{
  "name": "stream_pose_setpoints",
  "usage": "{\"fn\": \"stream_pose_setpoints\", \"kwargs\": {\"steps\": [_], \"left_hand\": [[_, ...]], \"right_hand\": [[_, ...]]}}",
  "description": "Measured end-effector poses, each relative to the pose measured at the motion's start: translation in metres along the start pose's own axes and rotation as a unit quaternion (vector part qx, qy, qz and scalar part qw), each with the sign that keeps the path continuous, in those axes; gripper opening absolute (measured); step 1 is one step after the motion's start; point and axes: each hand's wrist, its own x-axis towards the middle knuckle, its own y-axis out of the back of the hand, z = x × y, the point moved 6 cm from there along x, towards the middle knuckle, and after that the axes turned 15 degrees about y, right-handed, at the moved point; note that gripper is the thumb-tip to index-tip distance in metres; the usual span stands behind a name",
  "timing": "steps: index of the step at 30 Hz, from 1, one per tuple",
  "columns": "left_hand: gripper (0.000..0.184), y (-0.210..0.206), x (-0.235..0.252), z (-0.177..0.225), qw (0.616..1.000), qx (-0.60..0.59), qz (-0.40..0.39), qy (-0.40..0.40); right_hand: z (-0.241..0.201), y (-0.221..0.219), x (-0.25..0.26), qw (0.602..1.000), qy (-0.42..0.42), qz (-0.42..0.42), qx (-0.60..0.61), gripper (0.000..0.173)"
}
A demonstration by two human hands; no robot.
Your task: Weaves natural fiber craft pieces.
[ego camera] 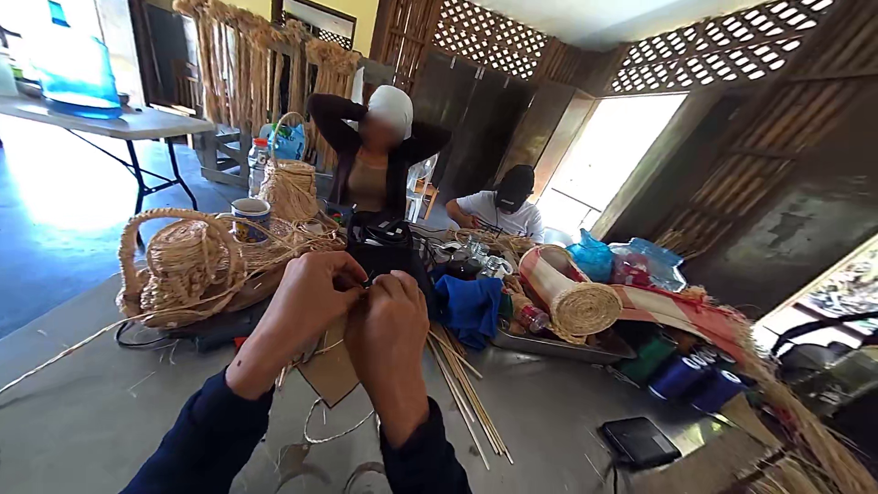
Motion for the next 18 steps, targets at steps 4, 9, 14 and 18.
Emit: {"fn": "stream_pose_setpoints", "kwargs": {"steps": [4, 9, 14, 18], "left_hand": [[0.011, 0.001, -0.002, 0.001, 0.999, 0.030, 0.016, -0.016], [0.011, 0.008, 0.000, -0.007, 0.999, 0.007, 0.048, -0.005], [0.013, 0.011, -0.001, -0.009, 0.998, 0.001, 0.068, 0.004], [0.014, 0.011, -0.003, -0.008, 0.997, 0.008, 0.076, 0.001]], "right_hand": [[0.001, -0.003, 0.000, 1.000, -0.008, 0.001, 0.014, 0.005], [-0.007, -0.006, -0.002, 0.998, 0.008, 0.050, -0.029, 0.008], [-0.013, -0.003, -0.003, 0.997, 0.002, 0.052, -0.050, 0.009], [-0.015, -0.001, -0.002, 0.997, 0.006, 0.053, -0.063, 0.011]]}}
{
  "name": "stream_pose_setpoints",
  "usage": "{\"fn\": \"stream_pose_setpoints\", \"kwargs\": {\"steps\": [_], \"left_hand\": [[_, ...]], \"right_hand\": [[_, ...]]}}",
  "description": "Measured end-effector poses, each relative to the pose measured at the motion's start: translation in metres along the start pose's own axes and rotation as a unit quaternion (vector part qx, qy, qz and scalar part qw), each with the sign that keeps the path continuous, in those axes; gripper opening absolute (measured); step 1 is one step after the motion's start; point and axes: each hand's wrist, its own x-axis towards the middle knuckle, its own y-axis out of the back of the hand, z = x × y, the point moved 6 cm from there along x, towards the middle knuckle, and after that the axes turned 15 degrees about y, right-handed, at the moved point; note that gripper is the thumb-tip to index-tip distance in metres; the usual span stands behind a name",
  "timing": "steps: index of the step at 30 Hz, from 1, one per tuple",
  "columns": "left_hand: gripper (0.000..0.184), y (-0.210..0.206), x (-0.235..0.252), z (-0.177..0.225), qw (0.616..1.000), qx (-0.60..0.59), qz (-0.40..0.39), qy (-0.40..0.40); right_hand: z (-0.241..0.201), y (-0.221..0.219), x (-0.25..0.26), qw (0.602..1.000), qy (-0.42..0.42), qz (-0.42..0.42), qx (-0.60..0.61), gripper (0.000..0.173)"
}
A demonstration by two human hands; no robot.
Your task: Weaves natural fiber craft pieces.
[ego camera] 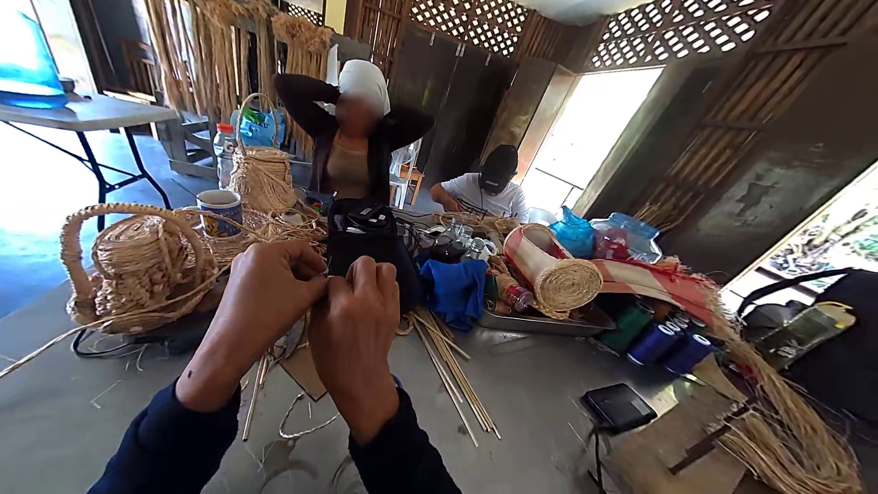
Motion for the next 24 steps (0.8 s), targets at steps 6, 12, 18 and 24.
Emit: {"fn": "stream_pose_setpoints", "kwargs": {"steps": [6, 12, 18, 24], "left_hand": [[0.014, 0.002, -0.004, 0.003, 1.000, 0.003, 0.011, 0.001], [0.015, 0.004, -0.005, 0.004, 1.000, 0.005, 0.013, 0.007], [0.016, 0.004, -0.004, 0.003, 1.000, 0.016, 0.012, -0.011], [0.017, -0.001, -0.008, 0.009, 0.997, 0.060, 0.004, -0.054]], "right_hand": [[0.001, 0.004, 0.000, 1.000, -0.009, -0.002, 0.008, 0.010], [-0.002, 0.002, -0.001, 1.000, 0.001, 0.000, 0.014, 0.009], [0.006, -0.002, 0.000, 0.992, -0.041, -0.034, 0.118, 0.010], [0.017, -0.003, 0.002, 0.966, -0.098, -0.115, 0.209, 0.007]]}}
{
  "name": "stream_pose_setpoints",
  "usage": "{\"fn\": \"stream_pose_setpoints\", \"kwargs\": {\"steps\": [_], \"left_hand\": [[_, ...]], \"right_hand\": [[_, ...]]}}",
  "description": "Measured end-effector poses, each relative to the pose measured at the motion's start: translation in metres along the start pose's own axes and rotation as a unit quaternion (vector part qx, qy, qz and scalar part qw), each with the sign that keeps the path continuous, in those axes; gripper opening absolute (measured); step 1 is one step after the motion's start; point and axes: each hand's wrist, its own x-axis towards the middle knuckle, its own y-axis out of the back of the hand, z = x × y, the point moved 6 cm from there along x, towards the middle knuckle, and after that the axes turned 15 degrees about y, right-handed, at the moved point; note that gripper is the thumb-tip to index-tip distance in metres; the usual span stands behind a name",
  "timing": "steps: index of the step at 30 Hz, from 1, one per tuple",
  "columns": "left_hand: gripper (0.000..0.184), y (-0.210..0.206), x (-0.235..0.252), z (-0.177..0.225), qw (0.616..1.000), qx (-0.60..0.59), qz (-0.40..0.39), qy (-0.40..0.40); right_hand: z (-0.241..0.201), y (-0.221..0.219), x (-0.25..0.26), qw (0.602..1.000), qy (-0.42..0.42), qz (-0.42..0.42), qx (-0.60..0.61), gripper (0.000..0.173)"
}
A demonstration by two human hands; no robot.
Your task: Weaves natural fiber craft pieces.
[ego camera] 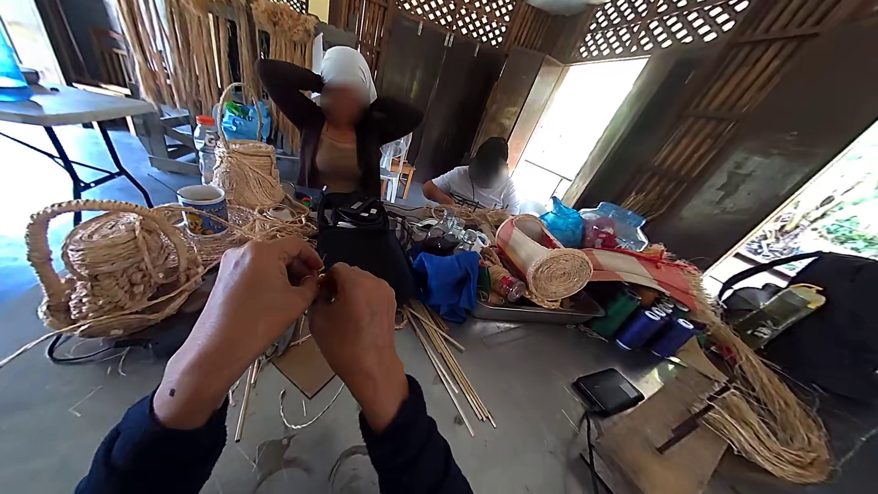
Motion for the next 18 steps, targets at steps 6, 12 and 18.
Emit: {"fn": "stream_pose_setpoints", "kwargs": {"steps": [6, 12, 18], "left_hand": [[0.017, -0.002, -0.002, 0.003, 0.999, 0.029, -0.023, -0.021], [0.020, -0.005, -0.002, 0.005, 0.995, 0.008, 0.002, -0.102], [0.020, -0.008, -0.006, 0.011, 0.979, 0.037, 0.032, -0.199]], "right_hand": [[0.007, 0.003, 0.001, 0.997, -0.036, -0.059, 0.019, 0.010], [0.027, 0.009, 0.001, 0.991, -0.086, -0.038, 0.095, 0.014], [0.034, 0.008, 0.000, 0.978, -0.145, -0.027, 0.147, 0.010]]}}
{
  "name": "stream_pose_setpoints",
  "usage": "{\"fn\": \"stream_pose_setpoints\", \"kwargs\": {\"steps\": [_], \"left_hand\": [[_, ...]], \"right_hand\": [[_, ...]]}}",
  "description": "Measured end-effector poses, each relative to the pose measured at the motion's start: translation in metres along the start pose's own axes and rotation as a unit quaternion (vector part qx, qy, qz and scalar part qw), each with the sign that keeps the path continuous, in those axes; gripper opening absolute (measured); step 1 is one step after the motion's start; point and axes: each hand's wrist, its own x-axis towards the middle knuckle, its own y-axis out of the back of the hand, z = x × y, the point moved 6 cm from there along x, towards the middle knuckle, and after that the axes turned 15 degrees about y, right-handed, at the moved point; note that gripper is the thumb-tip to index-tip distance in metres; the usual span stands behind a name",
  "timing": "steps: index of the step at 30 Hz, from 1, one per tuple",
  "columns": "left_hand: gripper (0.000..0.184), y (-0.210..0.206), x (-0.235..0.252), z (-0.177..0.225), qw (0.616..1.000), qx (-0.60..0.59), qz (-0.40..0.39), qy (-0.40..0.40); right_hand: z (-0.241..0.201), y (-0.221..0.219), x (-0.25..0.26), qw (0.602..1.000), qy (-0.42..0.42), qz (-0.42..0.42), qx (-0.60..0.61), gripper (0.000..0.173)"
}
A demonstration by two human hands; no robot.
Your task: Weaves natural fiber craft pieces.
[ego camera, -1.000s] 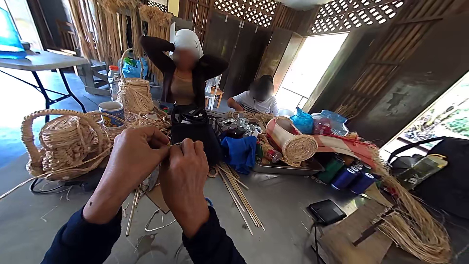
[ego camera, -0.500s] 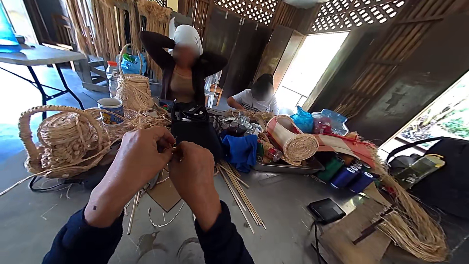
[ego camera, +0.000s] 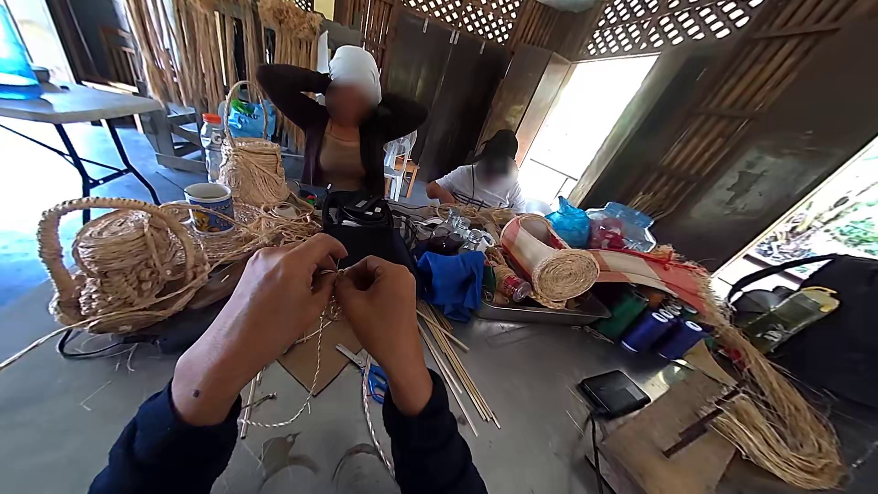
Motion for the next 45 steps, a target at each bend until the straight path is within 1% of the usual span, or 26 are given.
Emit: {"fn": "stream_pose_setpoints", "kwargs": {"steps": [3, 5, 8, 12, 16, 21, 25, 29, 31, 33, 35, 37, 40, 42, 45], "left_hand": [[0.023, 0.004, 0.002, -0.006, 0.998, -0.021, -0.022, 0.050], [0.022, 0.004, 0.002, -0.009, 0.998, -0.005, -0.016, 0.056], [0.017, 0.001, -0.001, -0.002, 1.000, 0.020, 0.022, 0.005], [0.016, -0.003, -0.004, 0.007, 0.995, 0.046, 0.051, -0.070], [0.019, -0.004, -0.008, 0.016, 0.983, 0.066, 0.092, -0.145], [0.018, -0.007, -0.013, 0.024, 0.973, 0.077, 0.118, -0.184], [0.018, -0.008, -0.015, 0.027, 0.968, 0.083, 0.133, -0.197], [0.020, -0.003, -0.012, 0.022, 0.977, 0.055, 0.125, -0.167], [0.021, 0.000, -0.009, 0.017, 0.985, 0.029, 0.109, -0.132], [0.020, 0.002, -0.006, 0.011, 0.991, -0.002, 0.088, -0.100], [0.017, 0.004, -0.004, 0.006, 0.994, -0.032, 0.071, -0.075], [0.018, 0.007, -0.002, 0.001, 0.994, -0.073, 0.055, -0.053], [0.022, 0.012, 0.002, -0.004, 0.989, -0.140, 0.032, -0.020], [0.022, 0.010, 0.004, -0.004, 0.985, -0.169, 0.020, -0.011], [0.020, 0.006, 0.005, -0.005, 0.985, -0.172, 0.007, 0.007]], "right_hand": [[-0.006, -0.002, -0.002, 1.000, 0.019, 0.010, -0.010, 0.009], [-0.009, -0.002, -0.002, 0.999, 0.034, 0.022, -0.028, 0.009], [-0.008, 0.000, -0.002, 0.998, 0.037, 0.041, -0.037, 0.009], [-0.004, 0.003, -0.001, 0.999, 0.001, 0.035, -0.016, 0.009], [-0.001, 0.007, -0.001, 0.999, -0.033, 0.033, 0.007, 0.010], [0.002, 0.011, -0.001, 0.997, -0.050, 0.048, 0.015, 0.013], [0.008, 0.008, 0.000, 0.994, -0.073, 0.035, 0.075, 0.014], [0.015, 0.003, 0.002, 0.976, -0.083, 0.026, 0.199, 0.014], [0.016, 0.001, 0.002, 0.955, -0.112, 0.021, 0.273, 0.015], [0.017, -0.003, 0.002, 0.926, -0.150, 0.014, 0.345, 0.022], [0.018, -0.009, 0.002, 0.904, -0.176, 0.004, 0.389, 0.025], [0.018, -0.012, 0.004, 0.900, -0.152, -0.005, 0.408, 0.022], [0.015, -0.012, 0.005, 0.907, -0.093, -0.042, 0.408, 0.010], [0.016, -0.011, 0.007, 0.914, -0.094, -0.042, 0.393, 0.007], [0.021, -0.011, 0.007, 0.912, -0.119, -0.021, 0.393, 0.011]]}}
